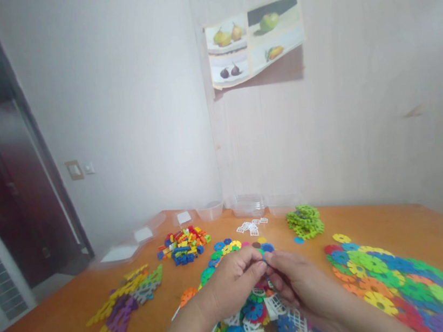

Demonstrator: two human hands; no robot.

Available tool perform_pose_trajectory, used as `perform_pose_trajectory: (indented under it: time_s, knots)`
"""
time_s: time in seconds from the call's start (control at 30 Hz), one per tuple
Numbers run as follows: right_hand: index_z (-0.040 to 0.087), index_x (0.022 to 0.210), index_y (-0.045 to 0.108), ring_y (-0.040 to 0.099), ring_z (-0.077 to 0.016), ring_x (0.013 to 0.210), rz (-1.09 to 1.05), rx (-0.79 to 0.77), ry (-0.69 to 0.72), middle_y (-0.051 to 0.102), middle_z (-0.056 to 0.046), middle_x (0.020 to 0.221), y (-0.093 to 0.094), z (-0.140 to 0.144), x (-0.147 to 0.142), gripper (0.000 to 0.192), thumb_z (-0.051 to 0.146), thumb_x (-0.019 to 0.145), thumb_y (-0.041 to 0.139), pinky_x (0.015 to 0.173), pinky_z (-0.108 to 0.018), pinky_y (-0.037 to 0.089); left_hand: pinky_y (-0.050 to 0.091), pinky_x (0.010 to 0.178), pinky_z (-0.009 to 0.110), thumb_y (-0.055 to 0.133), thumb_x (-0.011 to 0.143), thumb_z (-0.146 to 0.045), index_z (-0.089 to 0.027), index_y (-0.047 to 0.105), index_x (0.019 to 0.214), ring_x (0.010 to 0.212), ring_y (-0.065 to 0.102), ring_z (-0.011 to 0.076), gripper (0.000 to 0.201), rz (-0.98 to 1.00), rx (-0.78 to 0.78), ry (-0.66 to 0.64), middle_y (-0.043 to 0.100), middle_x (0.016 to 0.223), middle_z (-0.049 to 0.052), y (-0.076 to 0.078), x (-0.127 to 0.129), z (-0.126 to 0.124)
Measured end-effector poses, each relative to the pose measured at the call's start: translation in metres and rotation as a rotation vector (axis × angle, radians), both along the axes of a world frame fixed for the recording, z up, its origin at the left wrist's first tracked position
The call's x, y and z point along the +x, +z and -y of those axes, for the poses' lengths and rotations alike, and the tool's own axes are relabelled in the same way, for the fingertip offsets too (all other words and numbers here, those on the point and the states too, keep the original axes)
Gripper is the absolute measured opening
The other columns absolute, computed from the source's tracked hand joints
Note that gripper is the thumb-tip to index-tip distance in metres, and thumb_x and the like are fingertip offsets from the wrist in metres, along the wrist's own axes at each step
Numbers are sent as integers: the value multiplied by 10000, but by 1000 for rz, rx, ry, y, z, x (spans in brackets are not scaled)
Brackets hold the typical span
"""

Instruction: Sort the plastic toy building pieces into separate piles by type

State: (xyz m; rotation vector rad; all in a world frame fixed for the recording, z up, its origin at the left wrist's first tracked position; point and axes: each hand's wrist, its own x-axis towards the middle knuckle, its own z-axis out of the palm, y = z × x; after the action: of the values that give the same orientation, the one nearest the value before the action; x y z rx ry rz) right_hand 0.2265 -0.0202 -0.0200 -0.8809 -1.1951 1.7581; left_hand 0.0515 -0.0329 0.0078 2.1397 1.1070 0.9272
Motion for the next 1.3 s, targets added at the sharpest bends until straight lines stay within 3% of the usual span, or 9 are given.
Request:
perform_pose_trajectory:
  time_s: [0.23,0.47,0.6,0.77,0.93,1.07,1.23,1.3]
  knots:
    - [174,665,502,237,-29,382,-116,-109,27,388,77,500,-1,0,-2,353,451,855,611,405,-205,103,407,677,241,432,948,-378,-199,587,879,749,552,136,247,23,-4,0,644,819,6,-6,1,-4]
    - [180,687,484,215,-35,421,-66,34,-85,386,81,515,3,3,-10,391,510,822,643,427,-203,113,376,678,260,349,985,-397,-207,511,831,752,530,138,294,1,76,67,593,811,-6,-6,7,0]
    - [178,696,483,223,-40,457,-70,64,-113,380,83,540,9,6,-15,410,533,813,651,445,-197,138,361,660,260,324,988,-451,-215,486,832,738,508,140,326,-20,31,80,562,788,-15,-3,6,1]
    - [183,645,475,240,-56,436,104,189,-133,374,70,500,6,6,-12,479,591,894,502,438,-223,151,374,672,254,295,993,-473,-217,475,815,736,514,135,360,57,-52,31,546,769,-24,-1,5,0]
    - [176,623,516,325,-71,454,243,324,-131,444,38,507,4,6,-10,511,565,940,421,452,-233,206,383,690,262,270,1005,-449,-221,484,821,738,530,143,363,46,-24,-13,583,773,-12,0,5,1]
    - [186,604,477,246,-62,405,105,159,-135,380,60,465,7,9,-12,435,476,927,454,423,-237,147,373,693,278,272,1004,-440,-221,485,828,746,515,155,352,-80,72,55,579,808,6,2,7,4]
    - [201,634,451,150,-52,370,-159,-140,-7,291,94,449,15,13,-14,326,401,888,490,407,-230,72,362,705,292,249,1008,-414,-221,450,833,778,498,167,329,-163,183,92,563,849,23,4,10,7]
    - [200,629,443,149,-49,369,-189,-152,-3,284,96,447,17,16,-15,326,396,885,493,406,-227,74,357,691,290,247,1008,-414,-221,438,817,760,491,164,332,-153,185,100,553,825,18,4,10,8]
